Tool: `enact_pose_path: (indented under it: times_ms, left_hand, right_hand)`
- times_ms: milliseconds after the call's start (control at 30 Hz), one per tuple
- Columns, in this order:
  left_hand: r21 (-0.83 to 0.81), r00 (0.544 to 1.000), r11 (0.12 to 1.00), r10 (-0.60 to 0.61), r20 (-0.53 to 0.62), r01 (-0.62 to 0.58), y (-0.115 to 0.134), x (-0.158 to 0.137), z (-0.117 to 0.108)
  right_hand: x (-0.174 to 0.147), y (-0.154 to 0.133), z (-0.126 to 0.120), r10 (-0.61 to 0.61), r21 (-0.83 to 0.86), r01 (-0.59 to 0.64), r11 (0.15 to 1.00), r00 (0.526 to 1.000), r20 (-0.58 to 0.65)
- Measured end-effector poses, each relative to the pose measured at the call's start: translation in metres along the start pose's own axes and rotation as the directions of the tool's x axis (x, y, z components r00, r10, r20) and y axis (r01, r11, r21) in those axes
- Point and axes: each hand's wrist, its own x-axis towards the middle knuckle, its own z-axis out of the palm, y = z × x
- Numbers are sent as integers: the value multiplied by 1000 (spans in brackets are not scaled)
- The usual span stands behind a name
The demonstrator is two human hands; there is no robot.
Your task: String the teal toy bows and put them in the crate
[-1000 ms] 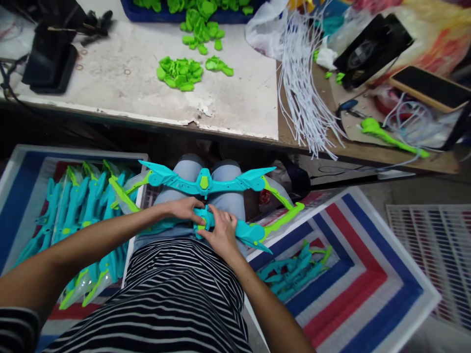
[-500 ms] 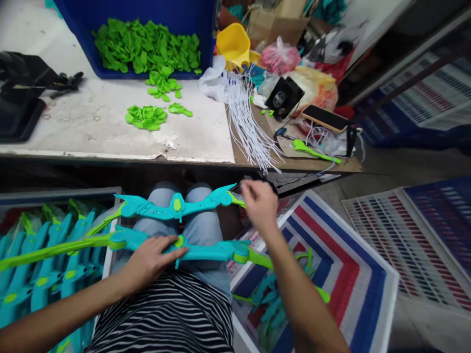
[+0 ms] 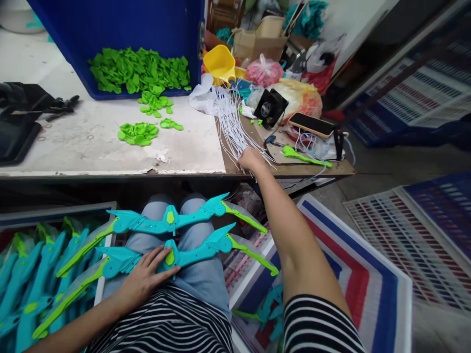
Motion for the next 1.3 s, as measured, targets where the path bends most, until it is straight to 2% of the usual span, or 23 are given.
enact_pose_path:
  times_ms: [100,233,333,400,467,533,600,667,733,833,933,1033,1133,1200,1300]
  left_hand:
    - [-7,1000,1000,5,-5,-5,-7,1,1]
    - [-3,1000,1000,3,16,-3,-14,2,-1]
    - [-15,1000,1000,-5,19,5,-14,4,-11]
    - [-53,1000,999,-11,-12,10,-10,7,-22]
    - [-126,997,992,-24,-75,15,-1,12,-34]
    - [-231,991,973,-38,-131,7,11,23,-42]
    - [-374,993,927,-29,-111,-14,28,39,-43]
    - [-554,1000,833,10,17,2,48,62,-35]
    - [-700,976,707,63,207,103,69,87,-18]
    - [-741,878,588,104,467,325,95,121,13]
    - [-691,781,533,86,619,489,113,146,39]
    - [-675,742,448,36,669,586,124,160,53]
    - [-655,690,297,-19,723,695,133,168,61]
    - [-638,656,215,-21,754,740,138,173,65]
    - [-614,622,156,-9,783,774,146,180,74]
  right_hand:
    - [7,7,-9,-32,82,29,996,999,37]
    - [-8,33,-11,-52,375,-8,927,987,151]
    - [-53,63,-2,-114,611,-87,787,952,283]
    - [-100,84,9,-158,724,-165,670,921,356]
    - [-154,102,21,-136,767,-277,579,894,426]
    - [-209,112,35,-39,791,-366,491,897,440]
    - [-258,117,51,134,841,-384,381,923,361]
    - [-295,118,69,324,896,-340,287,914,243]
    - [-320,116,88,459,928,-282,242,876,146]
    - [-340,114,112,571,948,-222,229,819,54]
    - [-346,114,130,630,954,-185,238,776,-7]
    - [-348,115,143,640,950,-177,258,768,-31]
    - [-350,116,153,633,941,-176,288,773,-50]
    - [-351,117,158,619,923,-174,344,781,-83]
    - [-354,118,161,588,862,-169,477,791,-170]
